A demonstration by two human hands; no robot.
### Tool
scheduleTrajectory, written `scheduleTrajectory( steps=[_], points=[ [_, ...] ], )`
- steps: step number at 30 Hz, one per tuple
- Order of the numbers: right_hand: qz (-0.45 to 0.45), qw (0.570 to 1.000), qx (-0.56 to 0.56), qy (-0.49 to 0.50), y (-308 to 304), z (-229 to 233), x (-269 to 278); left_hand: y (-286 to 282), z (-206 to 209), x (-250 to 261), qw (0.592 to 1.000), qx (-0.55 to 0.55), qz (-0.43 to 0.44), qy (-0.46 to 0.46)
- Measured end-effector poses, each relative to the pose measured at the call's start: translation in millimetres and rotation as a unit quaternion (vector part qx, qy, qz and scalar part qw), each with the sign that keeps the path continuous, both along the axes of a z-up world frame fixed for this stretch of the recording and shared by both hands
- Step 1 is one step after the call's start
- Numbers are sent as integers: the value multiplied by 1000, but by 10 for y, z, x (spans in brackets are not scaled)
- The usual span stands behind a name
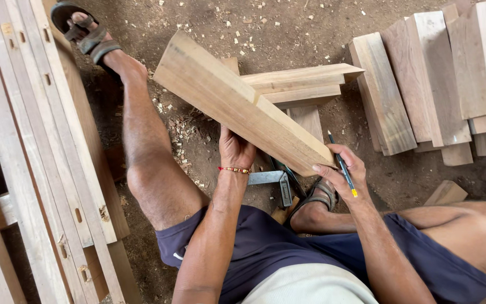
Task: The person marks lines on wooden boards using a square and a pencil while seated on the ground.
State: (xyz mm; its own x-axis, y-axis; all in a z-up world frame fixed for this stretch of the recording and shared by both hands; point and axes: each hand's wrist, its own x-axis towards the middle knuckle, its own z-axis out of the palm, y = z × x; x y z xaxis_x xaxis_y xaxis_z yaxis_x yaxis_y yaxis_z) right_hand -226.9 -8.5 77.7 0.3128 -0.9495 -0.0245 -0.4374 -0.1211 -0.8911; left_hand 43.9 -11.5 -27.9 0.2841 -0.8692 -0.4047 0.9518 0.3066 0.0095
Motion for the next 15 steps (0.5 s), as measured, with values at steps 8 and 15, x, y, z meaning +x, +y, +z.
scheduleTrajectory(
  steps=[8,15],
  points=[
    [-5,998,-41,39,25,2,46,18,44,5,1000,10,-1,21],
    [-3,995,-74,59,27,-115,17,22,44,2,999,39,4,17]
  ],
)
